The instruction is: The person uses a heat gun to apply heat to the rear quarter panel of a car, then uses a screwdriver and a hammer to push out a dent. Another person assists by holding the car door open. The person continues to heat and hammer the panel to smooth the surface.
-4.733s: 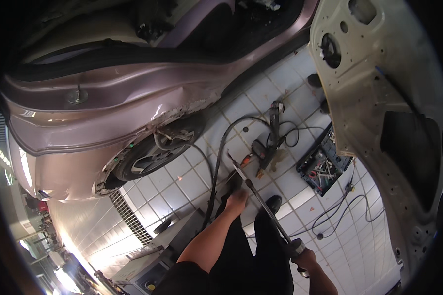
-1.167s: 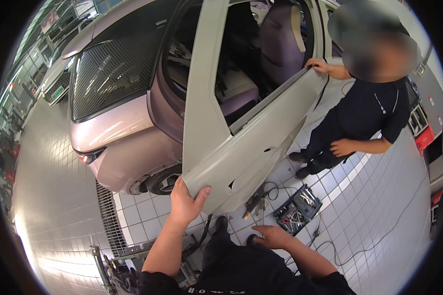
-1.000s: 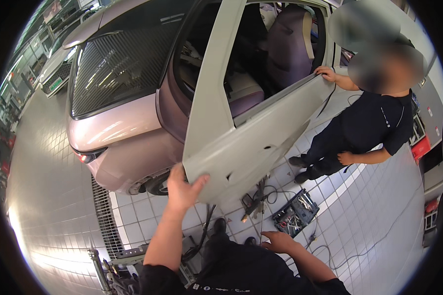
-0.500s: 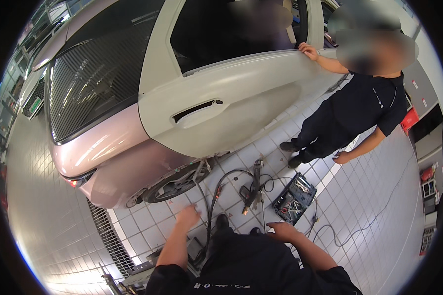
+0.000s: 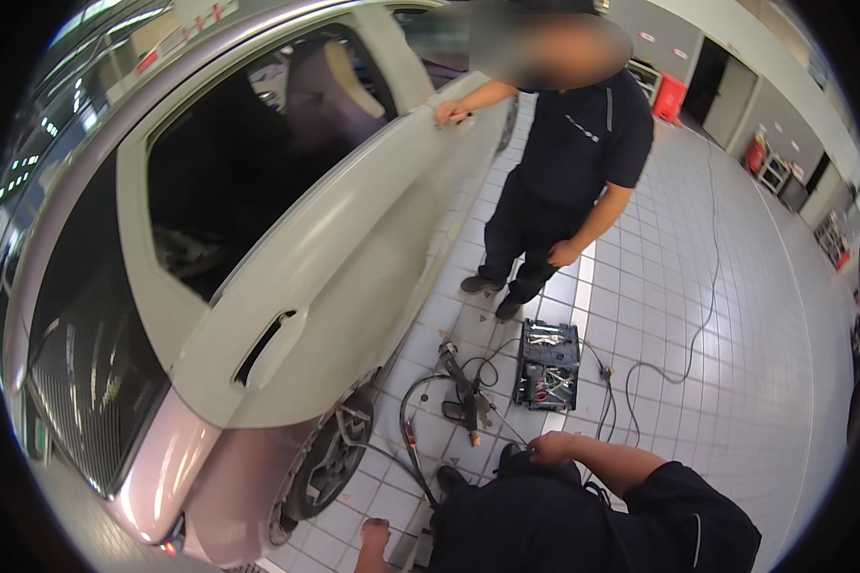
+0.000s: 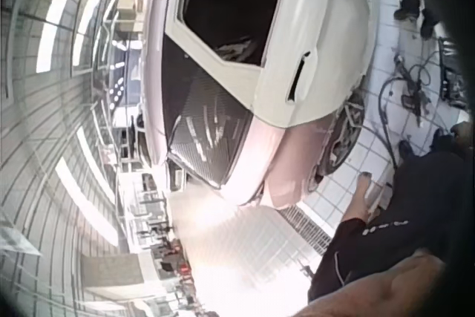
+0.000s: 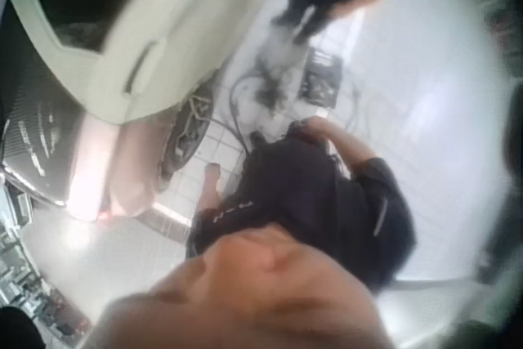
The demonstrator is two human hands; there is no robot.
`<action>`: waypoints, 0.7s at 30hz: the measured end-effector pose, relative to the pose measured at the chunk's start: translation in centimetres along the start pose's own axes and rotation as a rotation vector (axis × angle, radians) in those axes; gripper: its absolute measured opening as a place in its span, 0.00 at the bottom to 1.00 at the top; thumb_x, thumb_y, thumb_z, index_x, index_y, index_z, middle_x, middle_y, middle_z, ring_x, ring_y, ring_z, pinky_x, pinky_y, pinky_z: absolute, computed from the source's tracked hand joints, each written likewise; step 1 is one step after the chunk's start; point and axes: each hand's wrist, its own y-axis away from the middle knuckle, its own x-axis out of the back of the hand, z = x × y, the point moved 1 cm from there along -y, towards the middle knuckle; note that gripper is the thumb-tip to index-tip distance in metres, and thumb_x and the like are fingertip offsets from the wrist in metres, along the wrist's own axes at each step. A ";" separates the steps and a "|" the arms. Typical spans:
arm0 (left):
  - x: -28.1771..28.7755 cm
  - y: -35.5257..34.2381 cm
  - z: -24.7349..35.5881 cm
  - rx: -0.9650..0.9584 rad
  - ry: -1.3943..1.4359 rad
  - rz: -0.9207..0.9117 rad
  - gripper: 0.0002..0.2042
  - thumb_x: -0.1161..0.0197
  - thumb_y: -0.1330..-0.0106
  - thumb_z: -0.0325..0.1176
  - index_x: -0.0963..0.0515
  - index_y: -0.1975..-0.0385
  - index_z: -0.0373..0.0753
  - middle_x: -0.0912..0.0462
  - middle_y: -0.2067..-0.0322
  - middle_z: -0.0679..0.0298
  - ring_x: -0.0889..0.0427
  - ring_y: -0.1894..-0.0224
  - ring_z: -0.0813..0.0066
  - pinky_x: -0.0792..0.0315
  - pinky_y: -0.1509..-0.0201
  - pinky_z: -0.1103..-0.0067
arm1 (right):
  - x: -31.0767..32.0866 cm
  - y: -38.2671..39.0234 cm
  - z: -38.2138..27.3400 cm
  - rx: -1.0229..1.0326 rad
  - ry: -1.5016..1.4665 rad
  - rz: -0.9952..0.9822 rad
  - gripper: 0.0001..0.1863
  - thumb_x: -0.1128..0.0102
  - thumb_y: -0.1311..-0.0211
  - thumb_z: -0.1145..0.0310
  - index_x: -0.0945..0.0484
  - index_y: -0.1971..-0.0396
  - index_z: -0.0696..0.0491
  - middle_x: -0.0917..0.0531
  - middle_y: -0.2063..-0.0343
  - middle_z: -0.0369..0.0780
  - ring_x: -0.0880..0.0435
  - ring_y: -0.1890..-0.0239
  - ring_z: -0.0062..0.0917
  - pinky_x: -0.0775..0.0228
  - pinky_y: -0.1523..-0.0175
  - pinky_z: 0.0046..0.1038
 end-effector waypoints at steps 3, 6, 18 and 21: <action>3.3 2.1 7.0 0.010 0.197 0.166 0.11 0.44 0.41 0.33 0.23 0.67 0.32 0.21 0.77 0.60 0.19 0.77 0.73 0.28 0.82 0.80 | -0.8 -0.6 2.6 -0.045 -0.121 0.056 0.28 0.45 0.46 0.51 0.27 0.46 0.47 0.21 0.52 0.45 0.23 0.48 0.39 0.33 0.43 0.37; 4.5 2.9 11.6 -0.014 0.257 0.178 0.09 0.45 0.41 0.32 0.23 0.68 0.33 0.21 0.75 0.61 0.19 0.75 0.73 0.28 0.81 0.80 | -1.1 -1.4 5.2 -0.091 -0.202 0.091 0.26 0.45 0.47 0.51 0.23 0.50 0.49 0.20 0.54 0.46 0.22 0.50 0.40 0.32 0.44 0.37; -1.8 9.0 22.4 -0.152 -0.589 -0.140 0.17 0.43 0.44 0.45 0.19 0.61 0.40 0.16 0.70 0.56 0.18 0.60 0.60 0.26 0.54 0.71 | -8.5 -8.1 21.9 -0.291 -0.481 0.140 0.22 0.46 0.50 0.49 0.17 0.65 0.51 0.18 0.62 0.48 0.20 0.58 0.42 0.28 0.51 0.38; -2.0 10.0 25.9 -0.157 -0.655 -0.052 0.19 0.42 0.44 0.47 0.20 0.59 0.40 0.17 0.66 0.54 0.19 0.58 0.58 0.27 0.52 0.70 | -9.0 -8.6 24.7 -0.293 -0.502 0.154 0.23 0.45 0.50 0.48 0.17 0.65 0.51 0.17 0.63 0.48 0.19 0.58 0.42 0.28 0.52 0.37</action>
